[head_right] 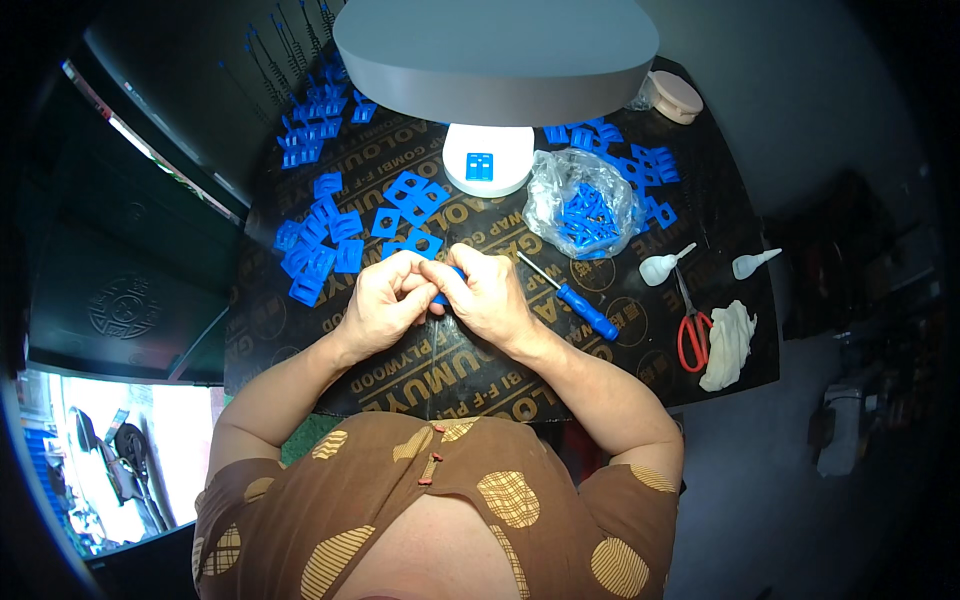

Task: The person assembles plastic components by inserting metal springs into plastic bases, placing inserts into plastic frames, applying glue from a bottle onto the frames, pressing the plastic pieces together, and wiping them with a cloth.

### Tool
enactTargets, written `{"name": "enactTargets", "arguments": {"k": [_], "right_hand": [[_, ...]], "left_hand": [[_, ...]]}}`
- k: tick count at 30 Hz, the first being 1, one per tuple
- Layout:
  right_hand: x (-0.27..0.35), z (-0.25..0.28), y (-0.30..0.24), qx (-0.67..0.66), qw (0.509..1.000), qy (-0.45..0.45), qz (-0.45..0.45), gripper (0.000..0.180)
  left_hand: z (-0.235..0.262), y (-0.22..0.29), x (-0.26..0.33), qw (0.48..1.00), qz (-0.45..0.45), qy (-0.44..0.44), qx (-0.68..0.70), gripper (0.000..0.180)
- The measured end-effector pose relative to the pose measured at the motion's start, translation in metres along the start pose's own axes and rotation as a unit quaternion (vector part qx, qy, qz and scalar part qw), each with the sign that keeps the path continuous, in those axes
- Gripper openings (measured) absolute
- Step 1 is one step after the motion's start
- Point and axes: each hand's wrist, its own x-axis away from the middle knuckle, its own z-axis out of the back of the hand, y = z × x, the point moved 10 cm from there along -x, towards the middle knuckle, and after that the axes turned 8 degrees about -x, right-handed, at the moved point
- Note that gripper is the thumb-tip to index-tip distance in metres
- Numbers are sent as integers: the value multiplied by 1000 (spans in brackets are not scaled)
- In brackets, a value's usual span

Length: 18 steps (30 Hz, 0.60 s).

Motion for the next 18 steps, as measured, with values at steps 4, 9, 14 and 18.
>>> {"name": "enactTargets", "arguments": {"k": [4,9,14,18], "right_hand": [[1,-4,-12,6,997,-21,73,24],[0,-7,14,-137,988,-28,-62,24],[1,-9,21,-178,975,-41,-130,25],[1,-12,16,-140,984,-65,-90,24]], "left_hand": [[4,-1,-1,1000,6,-2,1,7],[8,-9,-3,999,38,2,21,7],[17,-12,-4,998,12,43,47,9],[17,-16,-3,995,58,41,76,12]]}}
